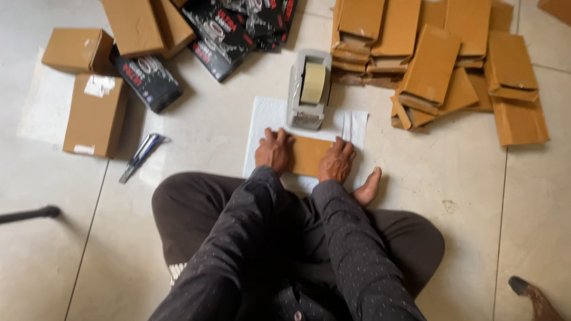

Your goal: The person sits on the floor and packs smart watches into small cardboard boxes. They place the watch and its accessories into the box, fold the flaps, and seal it with tape using a dispenser. The process is repeated for multiple units.

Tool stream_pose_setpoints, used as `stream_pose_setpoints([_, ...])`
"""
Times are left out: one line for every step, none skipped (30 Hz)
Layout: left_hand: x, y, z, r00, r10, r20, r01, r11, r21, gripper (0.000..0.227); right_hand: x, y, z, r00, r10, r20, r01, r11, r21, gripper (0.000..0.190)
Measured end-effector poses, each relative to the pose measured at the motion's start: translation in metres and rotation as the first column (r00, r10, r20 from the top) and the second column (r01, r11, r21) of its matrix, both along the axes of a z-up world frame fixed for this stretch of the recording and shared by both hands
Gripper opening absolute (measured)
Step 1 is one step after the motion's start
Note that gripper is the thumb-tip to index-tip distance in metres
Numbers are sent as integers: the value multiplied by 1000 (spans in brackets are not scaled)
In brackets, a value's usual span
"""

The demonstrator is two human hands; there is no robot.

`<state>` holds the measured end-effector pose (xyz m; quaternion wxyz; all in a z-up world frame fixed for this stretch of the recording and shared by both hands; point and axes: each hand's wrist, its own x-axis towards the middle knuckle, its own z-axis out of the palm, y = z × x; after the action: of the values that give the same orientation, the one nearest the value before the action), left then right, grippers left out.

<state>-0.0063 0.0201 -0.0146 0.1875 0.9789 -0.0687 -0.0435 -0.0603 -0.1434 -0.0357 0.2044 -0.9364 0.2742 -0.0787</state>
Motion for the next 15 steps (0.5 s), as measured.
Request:
stream_pose_setpoints([12,-1,0,998,35,-51,-36,999,-12,40,9,-3,2,998,-17,61,17,1000,0,37])
stream_pose_setpoints([13,1,0,999,30,-36,-31,999,-40,40,9,-3,4,994,-32,105,31,999,5,38])
stream_pose_setpoints([14,2,0,999,25,-20,-26,997,-69,41,8,0,7,988,-46,149,45,999,11,38])
stream_pose_setpoints([13,2,2,1000,23,-9,-23,995,-95,42,6,4,11,989,-25,144,26,1000,-1,52])
stream_pose_setpoints([10,1,4,1000,30,9,-29,996,-82,47,6,8,15,990,-5,138,6,1000,-12,66])
stream_pose_setpoints([14,0,9,998,34,45,-31,997,-68,53,12,13,20,988,13,151,-10,1000,-21,81])
stream_pose_setpoints([17,-1,14,996,38,81,-34,998,-53,58,19,16,23,988,13,156,-12,1000,-8,82])
stream_pose_setpoints([11,-2,17,993,40,110,-37,999,-31,61,13,18,25,990,17,143,-18,1000,6,83])
stream_pose_setpoints([5,-3,19,989,41,140,-40,999,-8,63,9,19,25,991,21,130,-24,1000,20,83])
stream_pose_setpoints([10,-5,23,982,42,187,-45,999,10,66,15,17,25,987,22,159,-25,1000,17,75])
stream_pose_setpoints([15,-7,25,985,48,163,-51,999,12,67,21,15,24,982,23,188,-26,1000,14,66])
stream_pose_setpoints([17,-8,26,989,56,138,-58,998,11,69,25,12,23,976,26,216,-28,1000,9,58])
stream_pose_setpoints([19,-9,26,991,64,113,-66,998,10,71,31,10,21,976,20,215,-25,999,20,53])
stream_pose_setpoints([12,-8,24,992,77,96,-77,997,-5,63,25,10,18,981,13,194,-20,999,33,50])
stream_pose_setpoints([5,-7,21,993,90,79,-89,996,-21,56,19,11,16,985,6,173,-14,999,46,48])
